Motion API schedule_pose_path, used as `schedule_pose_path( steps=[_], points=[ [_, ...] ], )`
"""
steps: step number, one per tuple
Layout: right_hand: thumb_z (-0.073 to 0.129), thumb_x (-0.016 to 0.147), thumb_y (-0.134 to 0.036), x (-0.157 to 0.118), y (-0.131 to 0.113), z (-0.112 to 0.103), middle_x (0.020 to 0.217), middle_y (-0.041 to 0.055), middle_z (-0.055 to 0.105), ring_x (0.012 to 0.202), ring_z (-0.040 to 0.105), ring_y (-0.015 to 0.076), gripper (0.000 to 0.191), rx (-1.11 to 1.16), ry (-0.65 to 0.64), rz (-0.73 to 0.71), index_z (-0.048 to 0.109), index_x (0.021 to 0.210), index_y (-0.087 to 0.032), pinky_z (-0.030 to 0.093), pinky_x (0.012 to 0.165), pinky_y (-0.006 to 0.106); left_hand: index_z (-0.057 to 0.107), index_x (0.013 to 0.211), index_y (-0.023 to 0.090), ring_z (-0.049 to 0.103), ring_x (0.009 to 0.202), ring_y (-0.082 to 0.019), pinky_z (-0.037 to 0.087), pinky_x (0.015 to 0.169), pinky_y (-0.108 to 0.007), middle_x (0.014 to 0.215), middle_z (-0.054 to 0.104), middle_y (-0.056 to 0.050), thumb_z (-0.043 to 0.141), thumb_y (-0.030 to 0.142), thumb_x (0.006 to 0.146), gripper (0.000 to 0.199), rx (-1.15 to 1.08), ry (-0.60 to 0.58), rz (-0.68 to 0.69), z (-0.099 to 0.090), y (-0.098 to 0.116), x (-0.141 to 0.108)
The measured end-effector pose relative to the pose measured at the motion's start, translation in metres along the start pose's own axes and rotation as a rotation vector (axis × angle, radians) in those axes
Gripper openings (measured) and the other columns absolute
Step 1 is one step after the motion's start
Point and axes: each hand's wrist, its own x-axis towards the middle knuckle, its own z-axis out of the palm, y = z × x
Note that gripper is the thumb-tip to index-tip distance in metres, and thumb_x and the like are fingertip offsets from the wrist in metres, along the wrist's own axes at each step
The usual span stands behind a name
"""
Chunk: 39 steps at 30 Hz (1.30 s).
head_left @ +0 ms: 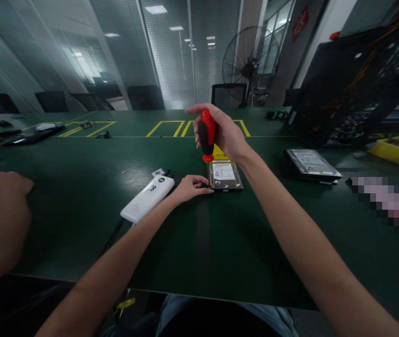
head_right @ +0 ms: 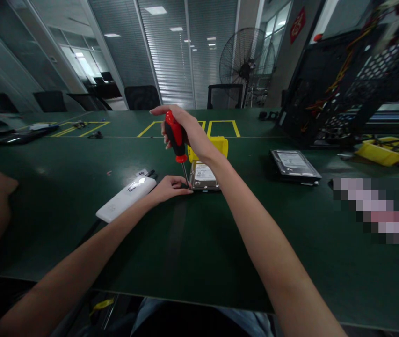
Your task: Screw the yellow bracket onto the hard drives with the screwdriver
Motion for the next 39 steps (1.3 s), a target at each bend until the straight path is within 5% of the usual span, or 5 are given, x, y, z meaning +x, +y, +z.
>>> schedule_pose_path(
  steps=[15, 28, 39],
  points=[
    [0.051, 0.081, -0.044, -0.0016, 0.0, -0.0072, 0.096, 0.0042, 0.056, 0.081, 0.057, 0.0106, 0.032, 0.028, 0.116, 0.024, 0.056, 0.089, -0.014, 0.051, 0.075, 0.027, 0.065, 0.091, 0.015, 0.026, 0.05, -0.007, 0.021, 0.054, -0.022, 0.051, 0.027, 0.008, 0.067, 0.045, 0.066, 0.039, -0.047, 0.003, 0.0, 0.0009, -0.003, 0.0003],
    [0.065, 0.071, -0.037, -0.0019, -0.005, -0.0004, 0.073, -0.0043, 0.056, 0.057, 0.054, 0.0052, 0.031, 0.06, 0.144, 0.089, 0.04, 0.078, -0.02, 0.051, 0.068, 0.026, 0.066, 0.09, 0.014, 0.025, 0.049, -0.007, 0.018, 0.053, -0.023, 0.05, 0.026, 0.008, 0.068, 0.045, 0.065, 0.039, -0.038, 0.024, -0.005, 0.0015, -0.0015, 0.001],
    [0.059, 0.074, -0.05, -0.001, -0.0053, 0.0021, 0.061, -0.0059, 0.047, 0.048, 0.044, 0.0046, 0.033, -0.01, 0.065, 0.077, 0.046, 0.08, -0.02, 0.048, 0.06, 0.023, 0.066, 0.089, 0.014, 0.026, 0.05, -0.007, 0.019, 0.054, -0.023, 0.051, 0.033, 0.007, 0.067, 0.045, 0.066, 0.039, -0.028, 0.022, 0.001, 0.0019, -0.0025, 0.0014]
  ],
)
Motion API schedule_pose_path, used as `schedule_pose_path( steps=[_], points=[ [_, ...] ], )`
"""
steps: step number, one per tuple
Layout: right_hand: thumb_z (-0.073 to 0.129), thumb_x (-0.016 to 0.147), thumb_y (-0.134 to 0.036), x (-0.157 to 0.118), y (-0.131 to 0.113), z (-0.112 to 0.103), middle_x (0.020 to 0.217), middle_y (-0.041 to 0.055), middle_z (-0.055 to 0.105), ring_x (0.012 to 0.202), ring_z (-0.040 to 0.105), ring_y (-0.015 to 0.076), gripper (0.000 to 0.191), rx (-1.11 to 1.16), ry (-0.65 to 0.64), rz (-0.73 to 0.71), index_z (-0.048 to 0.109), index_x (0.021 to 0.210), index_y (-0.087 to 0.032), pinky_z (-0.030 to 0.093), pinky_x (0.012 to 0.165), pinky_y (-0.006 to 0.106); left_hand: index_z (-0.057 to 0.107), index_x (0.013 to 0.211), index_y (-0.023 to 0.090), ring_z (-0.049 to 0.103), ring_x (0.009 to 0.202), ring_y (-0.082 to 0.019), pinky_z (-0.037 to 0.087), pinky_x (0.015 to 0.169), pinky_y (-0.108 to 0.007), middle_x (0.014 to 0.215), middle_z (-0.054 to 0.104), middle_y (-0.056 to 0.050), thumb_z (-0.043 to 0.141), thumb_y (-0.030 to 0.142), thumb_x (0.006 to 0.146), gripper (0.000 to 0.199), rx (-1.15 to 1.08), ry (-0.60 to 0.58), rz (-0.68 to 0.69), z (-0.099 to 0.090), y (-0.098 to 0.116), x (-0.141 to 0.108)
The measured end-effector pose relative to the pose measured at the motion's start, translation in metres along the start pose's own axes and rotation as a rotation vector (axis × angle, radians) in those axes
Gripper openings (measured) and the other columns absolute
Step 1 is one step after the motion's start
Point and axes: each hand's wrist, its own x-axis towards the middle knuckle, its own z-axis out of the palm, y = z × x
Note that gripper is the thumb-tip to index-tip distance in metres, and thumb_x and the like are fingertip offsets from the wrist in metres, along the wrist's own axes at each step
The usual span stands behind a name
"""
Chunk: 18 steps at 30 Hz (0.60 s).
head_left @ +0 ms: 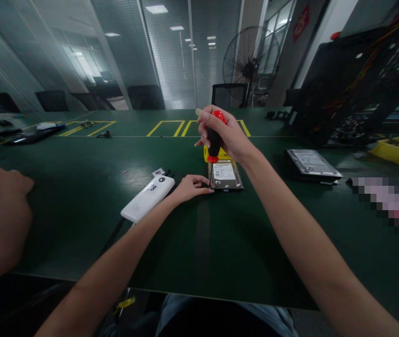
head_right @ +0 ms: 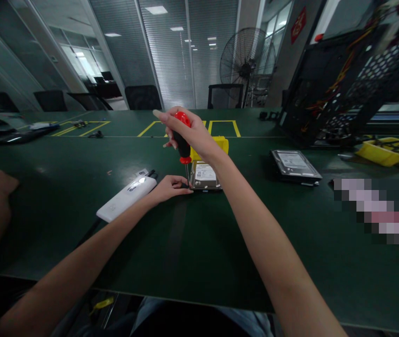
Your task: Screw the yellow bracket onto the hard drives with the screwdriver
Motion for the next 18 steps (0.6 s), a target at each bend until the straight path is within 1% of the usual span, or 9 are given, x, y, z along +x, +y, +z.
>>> schedule_pose_path(
  steps=[2, 5, 7, 9, 13, 15, 18],
  points=[
    [0.05, 0.077, -0.057, -0.0002, -0.0006, 0.0004, 0.062, -0.0043, 0.047, 0.049, 0.045, 0.0058, 0.039, 0.024, -0.036, -0.015, 0.049, 0.081, -0.019, 0.049, 0.062, 0.026, 0.066, 0.09, 0.015, 0.027, 0.05, -0.007, 0.02, 0.054, -0.023, 0.052, 0.035, 0.006, 0.066, 0.046, 0.066, 0.039, 0.006, 0.0, 0.005, 0.0, 0.0002, -0.0002],
    [0.025, 0.079, -0.07, -0.0011, -0.0036, 0.0015, 0.065, -0.0011, 0.047, 0.051, 0.047, 0.0076, 0.059, 0.076, -0.081, 0.017, 0.053, 0.081, -0.017, 0.049, 0.067, 0.03, 0.067, 0.09, 0.015, 0.028, 0.05, -0.007, 0.021, 0.054, -0.022, 0.053, 0.038, 0.006, 0.066, 0.046, 0.066, 0.039, 0.009, -0.001, 0.009, -0.0006, 0.0011, -0.0004],
    [0.018, 0.078, -0.073, -0.002, -0.0055, 0.002, 0.068, 0.0003, 0.049, 0.054, 0.048, 0.0084, 0.066, 0.089, -0.09, 0.045, 0.053, 0.082, -0.017, 0.049, 0.069, 0.029, 0.067, 0.09, 0.014, 0.029, 0.05, -0.007, 0.021, 0.054, -0.022, 0.053, 0.039, 0.005, 0.066, 0.046, 0.066, 0.039, 0.01, -0.005, 0.007, -0.0011, 0.0018, -0.0005],
    [0.021, 0.079, -0.071, -0.0029, -0.0061, 0.0016, 0.07, 0.0008, 0.049, 0.057, 0.049, 0.0089, 0.064, 0.093, -0.101, 0.028, 0.054, 0.084, -0.016, 0.048, 0.07, 0.029, 0.066, 0.09, 0.014, 0.029, 0.05, -0.008, 0.021, 0.054, -0.023, 0.053, 0.039, 0.005, 0.066, 0.046, 0.066, 0.039, 0.009, -0.014, 0.005, -0.0014, 0.0023, -0.0006],
    [0.032, 0.083, -0.058, -0.0045, -0.0042, -0.0004, 0.075, 0.0015, 0.05, 0.062, 0.051, 0.0104, 0.048, 0.096, -0.115, -0.037, 0.055, 0.091, -0.017, 0.048, 0.073, 0.03, 0.066, 0.089, 0.014, 0.028, 0.049, -0.008, 0.021, 0.053, -0.022, 0.05, 0.033, 0.007, 0.067, 0.046, 0.065, 0.039, 0.007, -0.006, -0.005, -0.0013, 0.0033, -0.0009],
    [0.036, 0.083, -0.053, -0.0048, -0.0031, -0.0008, 0.077, 0.0013, 0.05, 0.064, 0.051, 0.0105, 0.041, 0.071, -0.087, -0.029, 0.055, 0.093, -0.018, 0.047, 0.075, 0.03, 0.066, 0.089, 0.014, 0.027, 0.049, -0.008, 0.02, 0.053, -0.022, 0.05, 0.031, 0.007, 0.067, 0.046, 0.065, 0.04, 0.007, -0.002, -0.009, -0.0012, 0.004, -0.001],
    [0.043, 0.08, -0.053, -0.0044, -0.002, 0.0001, 0.077, 0.0007, 0.05, 0.066, 0.051, 0.0099, 0.037, 0.039, -0.045, 0.014, 0.053, 0.09, -0.019, 0.047, 0.075, 0.029, 0.066, 0.089, 0.014, 0.028, 0.05, -0.008, 0.02, 0.054, -0.023, 0.05, 0.031, 0.007, 0.067, 0.046, 0.065, 0.04, 0.01, -0.002, -0.008, -0.0015, 0.0052, -0.0013]
  ],
)
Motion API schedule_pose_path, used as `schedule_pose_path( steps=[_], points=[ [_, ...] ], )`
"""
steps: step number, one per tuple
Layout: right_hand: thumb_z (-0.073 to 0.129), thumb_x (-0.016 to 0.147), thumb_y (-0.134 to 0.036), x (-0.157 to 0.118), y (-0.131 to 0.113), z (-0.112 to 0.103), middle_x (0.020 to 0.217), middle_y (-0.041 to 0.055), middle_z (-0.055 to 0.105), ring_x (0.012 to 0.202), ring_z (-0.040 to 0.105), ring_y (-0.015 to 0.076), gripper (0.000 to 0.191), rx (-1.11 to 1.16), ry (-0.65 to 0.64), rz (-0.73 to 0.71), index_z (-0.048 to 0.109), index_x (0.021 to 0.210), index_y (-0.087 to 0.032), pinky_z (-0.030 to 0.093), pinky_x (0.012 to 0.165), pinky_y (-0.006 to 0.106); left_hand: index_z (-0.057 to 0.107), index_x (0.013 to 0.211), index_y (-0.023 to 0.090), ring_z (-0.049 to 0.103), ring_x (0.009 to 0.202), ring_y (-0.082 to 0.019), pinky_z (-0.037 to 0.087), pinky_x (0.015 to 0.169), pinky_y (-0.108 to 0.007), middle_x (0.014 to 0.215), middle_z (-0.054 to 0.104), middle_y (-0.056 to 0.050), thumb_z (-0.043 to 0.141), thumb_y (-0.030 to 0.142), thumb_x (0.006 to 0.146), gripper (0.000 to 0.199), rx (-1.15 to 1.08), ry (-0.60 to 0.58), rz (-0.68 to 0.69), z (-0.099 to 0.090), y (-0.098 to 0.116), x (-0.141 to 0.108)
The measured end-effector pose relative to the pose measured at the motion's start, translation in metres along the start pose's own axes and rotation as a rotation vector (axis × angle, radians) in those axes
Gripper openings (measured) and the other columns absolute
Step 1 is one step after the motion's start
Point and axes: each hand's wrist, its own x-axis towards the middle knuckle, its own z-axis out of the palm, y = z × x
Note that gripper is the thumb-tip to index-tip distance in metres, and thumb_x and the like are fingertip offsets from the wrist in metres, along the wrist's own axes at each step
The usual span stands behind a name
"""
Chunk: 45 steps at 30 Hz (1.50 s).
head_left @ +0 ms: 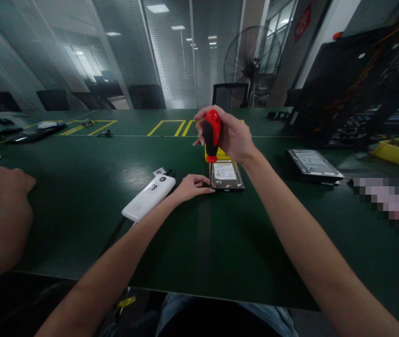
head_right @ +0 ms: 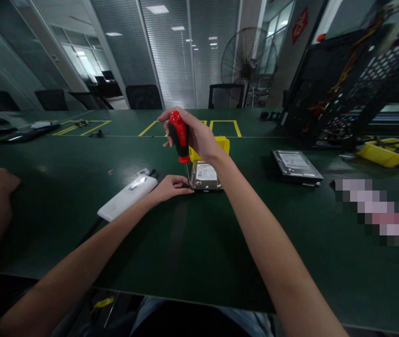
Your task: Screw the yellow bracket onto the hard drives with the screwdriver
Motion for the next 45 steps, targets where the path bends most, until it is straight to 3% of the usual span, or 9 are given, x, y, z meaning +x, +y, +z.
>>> schedule_pose_path(
  steps=[11, 16, 21, 26, 32, 45],
  points=[
    [0.048, 0.08, -0.047, 0.0, -0.003, -0.002, 0.086, 0.0032, 0.053, 0.079, 0.055, 0.0115, 0.034, -0.042, -0.048, 0.016, 0.057, 0.087, -0.015, 0.048, 0.075, 0.027, 0.067, 0.09, 0.015, 0.027, 0.05, -0.008, 0.021, 0.055, -0.023, 0.051, 0.032, 0.007, 0.066, 0.045, 0.067, 0.038, 0.006, -0.008, 0.013, 0.0, -0.002, 0.001],
    [0.053, 0.078, -0.045, 0.0, -0.006, -0.001, 0.088, 0.0024, 0.053, 0.085, 0.054, 0.0117, 0.029, -0.078, -0.006, 0.044, 0.053, 0.082, -0.016, 0.048, 0.077, 0.029, 0.066, 0.089, 0.015, 0.027, 0.049, -0.007, 0.021, 0.054, -0.023, 0.051, 0.034, 0.007, 0.066, 0.046, 0.067, 0.038, 0.009, -0.008, 0.015, 0.0, -0.004, 0.002],
    [0.057, 0.077, -0.038, 0.001, -0.005, 0.002, 0.081, 0.0003, 0.053, 0.081, 0.056, 0.0106, 0.024, -0.031, -0.03, 0.034, 0.048, 0.08, -0.016, 0.048, 0.075, 0.027, 0.067, 0.09, 0.015, 0.029, 0.05, -0.007, 0.022, 0.055, -0.023, 0.053, 0.04, 0.005, 0.066, 0.045, 0.067, 0.038, 0.011, -0.013, 0.022, 0.0, -0.004, 0.001],
    [0.063, 0.071, -0.041, 0.003, -0.001, 0.004, 0.079, -0.0023, 0.056, 0.073, 0.058, 0.0086, 0.032, -0.023, -0.017, 0.036, 0.041, 0.081, -0.019, 0.049, 0.071, 0.024, 0.067, 0.089, 0.015, 0.03, 0.05, -0.008, 0.022, 0.055, -0.023, 0.054, 0.042, 0.005, 0.066, 0.045, 0.066, 0.038, 0.012, -0.003, 0.021, 0.0, -0.002, 0.001],
    [0.057, 0.077, -0.045, 0.004, 0.004, 0.011, 0.068, -0.0058, 0.051, 0.056, 0.051, 0.0055, 0.031, -0.045, 0.003, 0.003, 0.041, 0.093, -0.022, 0.047, 0.058, 0.021, 0.067, 0.089, 0.015, 0.028, 0.049, -0.007, 0.02, 0.054, -0.023, 0.05, 0.034, 0.007, 0.066, 0.043, 0.067, 0.036, -0.001, -0.008, 0.025, 0.001, -0.001, 0.001],
    [0.058, 0.076, -0.047, 0.005, 0.005, 0.007, 0.074, -0.0036, 0.052, 0.062, 0.05, 0.0061, 0.028, -0.124, 0.154, 0.014, 0.049, 0.086, -0.022, 0.045, 0.059, 0.02, 0.066, 0.091, 0.015, 0.029, 0.05, -0.008, 0.021, 0.054, -0.023, 0.053, 0.037, 0.006, 0.066, 0.046, 0.067, 0.04, -0.003, -0.028, -0.002, -0.001, -0.002, 0.001]
  ],
)
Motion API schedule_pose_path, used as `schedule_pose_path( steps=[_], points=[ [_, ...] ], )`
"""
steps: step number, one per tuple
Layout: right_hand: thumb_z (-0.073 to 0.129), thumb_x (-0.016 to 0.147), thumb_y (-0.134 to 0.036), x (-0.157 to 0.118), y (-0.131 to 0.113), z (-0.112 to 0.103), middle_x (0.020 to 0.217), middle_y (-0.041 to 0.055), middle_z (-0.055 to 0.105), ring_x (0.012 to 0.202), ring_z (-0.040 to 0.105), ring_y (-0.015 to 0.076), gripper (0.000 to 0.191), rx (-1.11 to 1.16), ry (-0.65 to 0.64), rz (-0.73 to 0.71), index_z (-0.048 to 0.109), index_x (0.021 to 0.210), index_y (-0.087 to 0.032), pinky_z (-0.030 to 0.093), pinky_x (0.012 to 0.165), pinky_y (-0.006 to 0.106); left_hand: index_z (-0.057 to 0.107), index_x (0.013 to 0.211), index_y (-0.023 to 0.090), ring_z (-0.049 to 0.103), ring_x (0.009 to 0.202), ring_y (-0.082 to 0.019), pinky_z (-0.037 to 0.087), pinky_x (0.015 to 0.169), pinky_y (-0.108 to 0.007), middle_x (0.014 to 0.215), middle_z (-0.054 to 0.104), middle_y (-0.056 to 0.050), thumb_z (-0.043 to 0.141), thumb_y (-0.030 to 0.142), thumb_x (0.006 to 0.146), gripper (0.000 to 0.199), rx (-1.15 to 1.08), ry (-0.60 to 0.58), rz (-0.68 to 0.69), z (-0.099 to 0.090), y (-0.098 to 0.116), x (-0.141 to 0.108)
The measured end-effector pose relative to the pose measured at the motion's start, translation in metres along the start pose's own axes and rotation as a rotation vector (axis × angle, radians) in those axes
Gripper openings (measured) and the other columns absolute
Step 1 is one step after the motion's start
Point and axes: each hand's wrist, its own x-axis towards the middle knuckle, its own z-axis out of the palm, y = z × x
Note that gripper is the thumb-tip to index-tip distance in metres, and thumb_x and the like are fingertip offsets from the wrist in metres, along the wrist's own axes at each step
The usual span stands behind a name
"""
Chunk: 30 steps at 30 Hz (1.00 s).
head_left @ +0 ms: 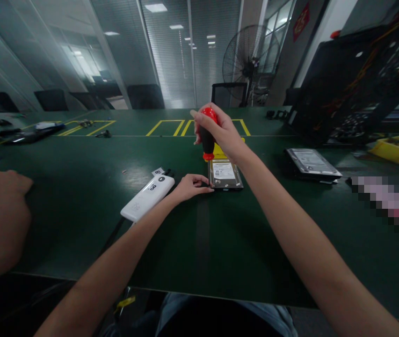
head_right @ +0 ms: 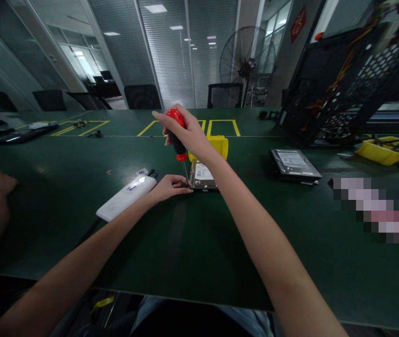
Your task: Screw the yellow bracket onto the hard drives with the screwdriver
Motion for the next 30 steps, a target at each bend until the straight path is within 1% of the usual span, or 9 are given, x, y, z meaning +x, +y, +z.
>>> schedule_pose_path(
  steps=[5, 9, 14, 17, 19, 24, 30],
  points=[
    [0.055, 0.078, -0.048, 0.0, 0.001, 0.001, 0.076, -0.003, 0.052, 0.063, 0.05, 0.0062, 0.03, -0.04, 0.0, 0.012, 0.049, 0.091, -0.022, 0.046, 0.06, 0.02, 0.066, 0.092, 0.015, 0.028, 0.05, -0.007, 0.02, 0.054, -0.023, 0.053, 0.039, 0.006, 0.066, 0.046, 0.067, 0.039, 0.0, -0.005, -0.004, 0.0, 0.001, -0.001],
    [0.044, 0.081, -0.054, 0.002, 0.009, 0.001, 0.077, -0.0024, 0.049, 0.062, 0.049, 0.0064, 0.035, -0.178, 0.029, -0.057, 0.044, 0.094, -0.021, 0.046, 0.061, 0.022, 0.066, 0.091, 0.015, 0.03, 0.05, -0.008, 0.021, 0.054, -0.023, 0.054, 0.041, 0.005, 0.066, 0.045, 0.067, 0.039, -0.007, 0.002, -0.008, 0.0, 0.001, 0.0],
    [0.03, 0.086, -0.058, 0.004, 0.015, -0.001, 0.075, -0.0016, 0.043, 0.063, 0.049, 0.0079, 0.039, -0.309, -0.008, -0.122, 0.04, 0.093, -0.021, 0.046, 0.06, 0.023, 0.067, 0.091, 0.015, 0.028, 0.049, -0.007, 0.02, 0.054, -0.023, 0.052, 0.038, 0.006, 0.066, 0.046, 0.067, 0.04, 0.0, 0.002, -0.005, 0.001, 0.001, 0.001],
    [0.027, 0.087, -0.058, 0.002, 0.011, -0.002, 0.075, -0.0015, 0.042, 0.062, 0.049, 0.008, 0.04, -0.334, -0.041, -0.124, 0.039, 0.094, -0.021, 0.045, 0.06, 0.024, 0.067, 0.092, 0.015, 0.028, 0.05, -0.007, 0.021, 0.054, -0.023, 0.054, 0.041, 0.005, 0.066, 0.046, 0.067, 0.04, -0.004, 0.0, -0.002, 0.001, 0.001, 0.001],
    [0.025, 0.087, -0.058, -0.001, 0.007, -0.003, 0.076, -0.0007, 0.043, 0.067, 0.05, 0.0093, 0.041, -0.359, -0.06, -0.117, 0.04, 0.096, -0.021, 0.046, 0.063, 0.025, 0.067, 0.092, 0.015, 0.028, 0.05, -0.007, 0.021, 0.054, -0.023, 0.054, 0.042, 0.005, 0.066, 0.046, 0.067, 0.04, -0.005, 0.004, 0.001, 0.001, -0.001, 0.0],
    [0.025, 0.089, -0.054, -0.005, -0.002, -0.01, 0.086, 0.0024, 0.048, 0.08, 0.05, 0.0125, 0.041, -0.393, -0.093, -0.117, 0.044, 0.096, -0.019, 0.046, 0.076, 0.031, 0.066, 0.091, 0.015, 0.028, 0.05, -0.007, 0.02, 0.054, -0.023, 0.053, 0.039, 0.006, 0.065, 0.045, 0.067, 0.039, -0.002, -0.005, 0.002, 0.001, -0.003, 0.0],
    [0.033, 0.089, -0.05, -0.002, -0.008, -0.023, 0.092, 0.0034, 0.051, 0.089, 0.05, 0.0136, 0.036, -0.391, -0.145, -0.101, 0.048, 0.096, -0.018, 0.046, 0.082, 0.034, 0.066, 0.091, 0.015, 0.028, 0.049, -0.008, 0.021, 0.054, -0.023, 0.051, 0.032, 0.007, 0.066, 0.046, 0.066, 0.04, -0.02, -0.001, -0.005, -0.001, -0.001, 0.0]
  ],
)
